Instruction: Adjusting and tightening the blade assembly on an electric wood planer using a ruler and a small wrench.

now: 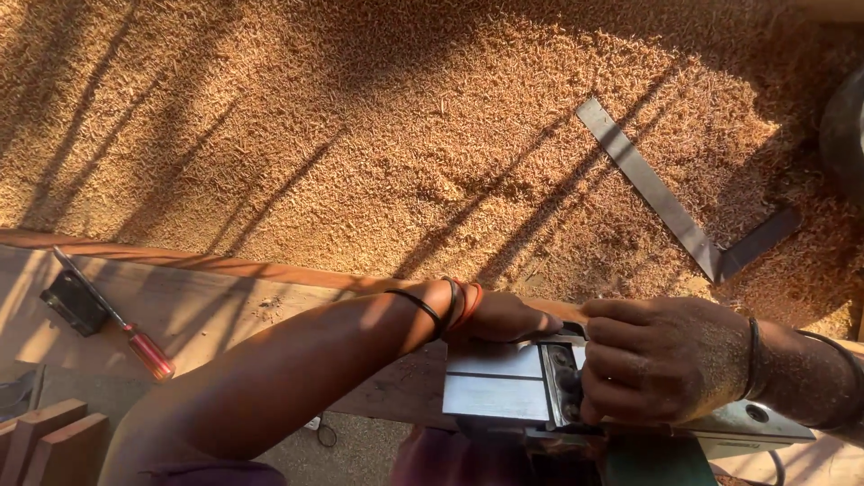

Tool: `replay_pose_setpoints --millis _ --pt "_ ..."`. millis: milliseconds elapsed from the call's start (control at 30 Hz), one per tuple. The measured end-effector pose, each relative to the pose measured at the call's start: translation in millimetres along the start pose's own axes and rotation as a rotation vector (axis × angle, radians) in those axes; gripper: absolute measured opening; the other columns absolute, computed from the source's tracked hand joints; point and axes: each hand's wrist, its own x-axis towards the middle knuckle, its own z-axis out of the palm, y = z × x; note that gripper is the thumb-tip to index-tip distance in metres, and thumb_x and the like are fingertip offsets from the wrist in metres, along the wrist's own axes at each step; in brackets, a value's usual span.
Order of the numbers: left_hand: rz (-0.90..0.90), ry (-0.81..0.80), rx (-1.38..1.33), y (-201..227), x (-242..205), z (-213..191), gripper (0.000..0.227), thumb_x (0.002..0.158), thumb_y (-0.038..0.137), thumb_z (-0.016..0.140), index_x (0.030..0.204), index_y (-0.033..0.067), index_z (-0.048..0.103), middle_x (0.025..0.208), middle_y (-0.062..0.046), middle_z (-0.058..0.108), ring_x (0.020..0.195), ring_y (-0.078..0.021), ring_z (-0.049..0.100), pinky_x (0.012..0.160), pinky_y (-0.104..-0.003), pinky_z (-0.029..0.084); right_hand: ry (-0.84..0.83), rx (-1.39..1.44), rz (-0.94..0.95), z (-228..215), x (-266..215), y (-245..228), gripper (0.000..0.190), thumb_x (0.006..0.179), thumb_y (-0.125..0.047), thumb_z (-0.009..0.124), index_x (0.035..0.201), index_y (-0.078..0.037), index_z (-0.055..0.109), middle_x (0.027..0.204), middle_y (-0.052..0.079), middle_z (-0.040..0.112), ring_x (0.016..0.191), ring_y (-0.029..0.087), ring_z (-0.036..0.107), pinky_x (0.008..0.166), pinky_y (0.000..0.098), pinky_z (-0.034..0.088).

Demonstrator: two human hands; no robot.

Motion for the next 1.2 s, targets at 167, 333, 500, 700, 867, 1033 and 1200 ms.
replay_pose_setpoints --millis 167,333,500,700,867,1033,1200 --pt "0.039 -0.076 -0.058 2 -4 3 0.061 0.098 0.052 0.049 0.132 0.0030 0.064 0.122 -0.011 0.070 0.103 -0.0194 0.063 0.092 -0.038 0.050 -0.022 0.140 0.074 2 3 3 0.034 0.099 -0.035 0.068 0.079 -0.011 0.058 0.073 0.001 0.053 0.071 0.023 0.062 0.085 0.0479 0.057" --pt "0.207 -0.064 0.238 17 -20 -1 0.057 0.104 0.045 0.036 0.144 0.0097 0.055 0.142 -0.007 0.061 0.128 -0.0193 0.055 0.109 -0.035 0.038 -0.002 0.308 0.211 10 1 6 0.038 0.093 -0.033 0.074 0.069 -0.014 0.052 0.068 0.001 0.050 0.065 0.023 0.058 0.068 0.0433 0.051" --pt "0.847 -0.211 0.200 -16 30 -1 0.051 0.110 0.023 0.029 0.158 0.0073 0.038 0.161 -0.012 0.046 0.149 -0.0220 0.041 0.124 -0.036 0.028 0.039 0.323 0.186 12 7 10 0.042 0.095 -0.033 0.076 0.069 -0.015 0.050 0.066 -0.001 0.048 0.063 0.020 0.057 0.068 0.0427 0.052" --pt "0.635 -0.113 0.414 -5 21 -1 0.051 0.111 0.034 0.028 0.152 0.0104 0.047 0.154 -0.012 0.055 0.143 -0.0238 0.050 0.121 -0.038 0.034 0.036 0.317 0.108 7 16 16 0.040 0.091 -0.035 0.075 0.069 -0.015 0.048 0.067 0.000 0.047 0.062 0.022 0.056 0.068 0.0433 0.052" --pt "0.562 -0.033 0.760 -19 47 3 0.055 0.107 0.041 0.020 0.141 0.0156 0.056 0.150 -0.008 0.055 0.138 -0.0265 0.051 0.114 -0.042 0.034 0.002 0.369 0.199 31 -3 10 0.044 0.093 -0.034 0.078 0.067 -0.016 0.048 0.064 0.000 0.045 0.058 0.020 0.054 0.061 0.0429 0.048" --pt "0.249 -0.030 0.575 18 -13 3 0.051 0.105 0.038 0.025 0.142 0.0201 0.054 0.147 -0.006 0.057 0.137 -0.0244 0.052 0.115 -0.043 0.033 0.048 0.393 0.413 19 12 1 0.038 0.082 -0.025 0.079 0.065 -0.012 0.048 0.063 0.003 0.050 0.059 0.025 0.058 0.055 0.0422 0.047" --pt "0.286 -0.060 0.592 17 -12 2 0.052 0.102 0.035 0.026 0.143 0.0212 0.054 0.149 -0.004 0.055 0.137 -0.0242 0.051 0.114 -0.043 0.033 0.006 0.398 0.609 34 -12 -14 0.037 0.077 -0.025 0.080 0.062 -0.012 0.049 0.059 0.004 0.051 0.054 0.025 0.058 0.053 0.0422 0.047"
